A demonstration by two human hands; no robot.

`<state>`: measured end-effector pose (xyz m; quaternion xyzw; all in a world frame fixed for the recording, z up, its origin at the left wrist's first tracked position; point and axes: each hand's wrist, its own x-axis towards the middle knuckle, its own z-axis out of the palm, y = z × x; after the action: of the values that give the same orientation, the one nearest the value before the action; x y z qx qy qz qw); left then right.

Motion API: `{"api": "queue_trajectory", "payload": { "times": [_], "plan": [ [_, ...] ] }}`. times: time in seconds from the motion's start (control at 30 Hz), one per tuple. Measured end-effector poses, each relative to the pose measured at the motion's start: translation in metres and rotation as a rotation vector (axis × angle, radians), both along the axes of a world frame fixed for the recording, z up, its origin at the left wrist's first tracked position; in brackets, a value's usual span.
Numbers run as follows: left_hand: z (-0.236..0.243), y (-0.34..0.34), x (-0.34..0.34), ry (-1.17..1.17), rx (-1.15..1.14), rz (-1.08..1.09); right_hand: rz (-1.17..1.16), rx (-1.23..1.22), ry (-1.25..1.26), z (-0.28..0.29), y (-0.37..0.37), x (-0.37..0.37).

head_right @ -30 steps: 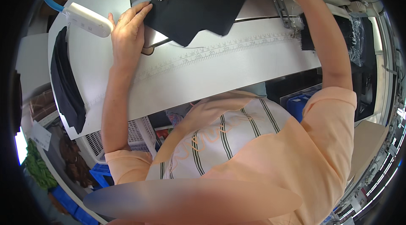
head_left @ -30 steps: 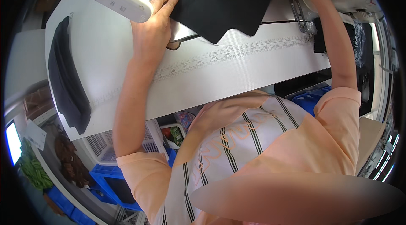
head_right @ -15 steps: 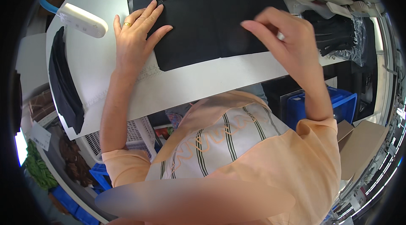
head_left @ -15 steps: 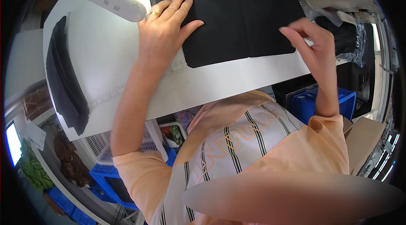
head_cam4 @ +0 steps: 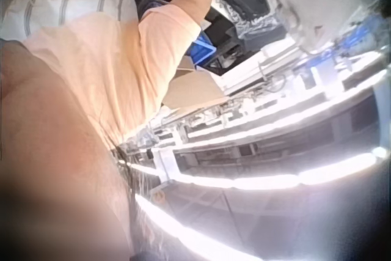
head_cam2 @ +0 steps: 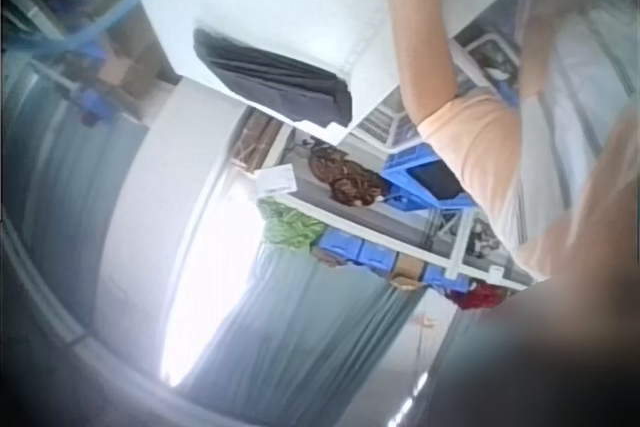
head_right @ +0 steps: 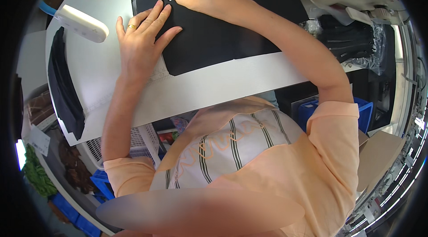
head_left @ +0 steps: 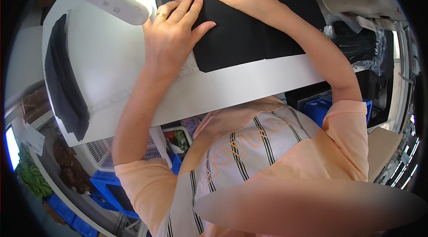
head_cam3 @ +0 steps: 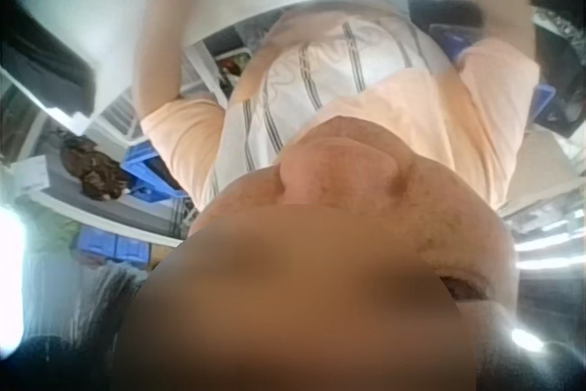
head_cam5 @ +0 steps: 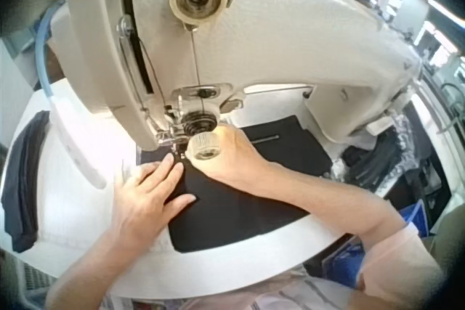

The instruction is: Sewing a zipper onto a black fabric or leather component using an industrial sewing machine.

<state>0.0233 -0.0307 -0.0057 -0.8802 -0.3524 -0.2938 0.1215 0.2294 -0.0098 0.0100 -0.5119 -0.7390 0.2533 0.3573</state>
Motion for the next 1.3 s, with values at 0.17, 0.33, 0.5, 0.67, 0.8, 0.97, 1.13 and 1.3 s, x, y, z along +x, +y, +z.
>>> {"api": "queue_trajectory", "payload": {
  "times": [0.17,0.33,0.5,0.67,0.8,0.97,1.13,1.3],
  "plan": [
    [-0.006,-0.003,-0.001,-0.037,-0.182,0.014,0.045,0.369,-0.386,-0.006,-0.035,0.01],
    [-0.003,-0.006,-0.001,-0.007,-0.161,0.038,0.035,0.444,-0.55,-0.004,-0.039,0.008],
    [0.004,-0.002,-0.002,0.031,-0.03,0.011,0.052,0.426,-0.514,-0.003,-0.044,0.006],
    [0.005,0.002,-0.001,-0.012,-0.051,-0.032,0.062,0.487,-0.555,-0.005,-0.045,0.007],
    [0.006,0.007,0.001,-0.043,-0.071,-0.033,0.047,0.514,-0.552,-0.005,-0.038,0.005],
    [0.005,0.008,0.0,-0.046,-0.073,-0.036,0.039,0.514,-0.532,-0.007,-0.037,0.005],
    [0.006,0.009,0.002,-0.041,-0.081,-0.037,0.039,0.519,-0.527,-0.007,-0.036,0.005],
    [0.008,0.011,0.001,-0.029,-0.076,-0.041,0.04,0.535,-0.545,-0.007,-0.034,0.006]
  ]
}}
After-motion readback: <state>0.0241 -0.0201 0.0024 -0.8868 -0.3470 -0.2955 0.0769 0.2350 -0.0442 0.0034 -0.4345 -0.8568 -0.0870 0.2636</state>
